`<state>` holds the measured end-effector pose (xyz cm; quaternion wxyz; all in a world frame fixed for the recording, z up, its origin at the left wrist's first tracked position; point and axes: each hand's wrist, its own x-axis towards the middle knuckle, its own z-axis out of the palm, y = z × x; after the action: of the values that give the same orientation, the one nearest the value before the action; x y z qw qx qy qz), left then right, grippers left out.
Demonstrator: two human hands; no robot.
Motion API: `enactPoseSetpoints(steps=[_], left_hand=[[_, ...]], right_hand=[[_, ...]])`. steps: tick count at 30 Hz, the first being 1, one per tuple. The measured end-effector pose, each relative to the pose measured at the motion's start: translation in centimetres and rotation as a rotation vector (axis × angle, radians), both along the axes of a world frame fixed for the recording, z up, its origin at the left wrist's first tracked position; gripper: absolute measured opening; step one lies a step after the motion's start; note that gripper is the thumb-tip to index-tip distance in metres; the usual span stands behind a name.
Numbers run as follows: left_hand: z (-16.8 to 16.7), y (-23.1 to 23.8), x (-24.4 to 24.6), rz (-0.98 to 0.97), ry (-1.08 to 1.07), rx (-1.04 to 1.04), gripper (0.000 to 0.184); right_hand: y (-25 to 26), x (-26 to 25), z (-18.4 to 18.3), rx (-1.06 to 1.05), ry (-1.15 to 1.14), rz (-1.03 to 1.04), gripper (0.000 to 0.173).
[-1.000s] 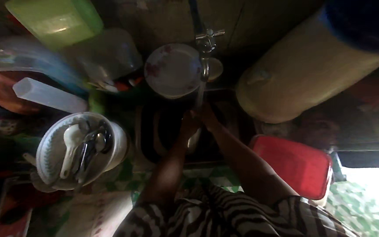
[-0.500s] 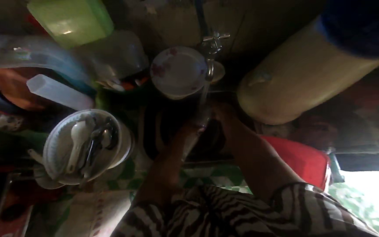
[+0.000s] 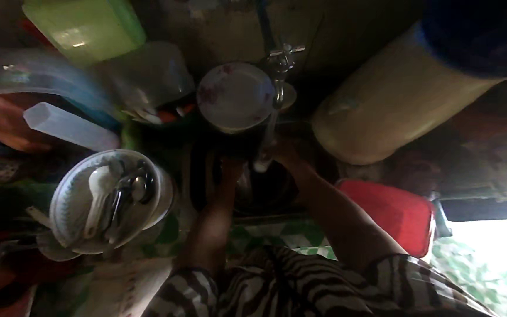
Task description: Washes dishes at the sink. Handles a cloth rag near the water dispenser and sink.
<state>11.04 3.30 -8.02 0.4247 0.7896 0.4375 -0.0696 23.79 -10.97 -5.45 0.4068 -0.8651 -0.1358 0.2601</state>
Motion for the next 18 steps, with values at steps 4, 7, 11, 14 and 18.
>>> enactPoseSetpoints(steps=[4,7,11,14,18], left_hand=[[-1.0,0.3,0.5,0.034,0.151,-0.026,0.105],[1.2,-0.6,0.6,-0.085,0.231,0.115,0.08],[2.4,-2.8,1.0,-0.121,-0.126,0.084,0.055],[0.6,-4.9,1.3,-0.195,-0.267,-0.016,0.06],[-0.2,-6.5,2.6,-0.135,-0.213,-0.049,0.068]], right_hand=[[0.4,0.6,1.1,-0.004,0.112,0.122,0.077],[0.3,1.3,0.6,0.072,0.28,0.12,0.071],[-0.1,0.9,1.0,0.07,0.468,0.063,0.067],[0.3,-0.7,1.2,0.156,0.41,-0.051,0.05],[1.2,-1.9,-1.1,0.194,0.114,-0.107,0.049]])
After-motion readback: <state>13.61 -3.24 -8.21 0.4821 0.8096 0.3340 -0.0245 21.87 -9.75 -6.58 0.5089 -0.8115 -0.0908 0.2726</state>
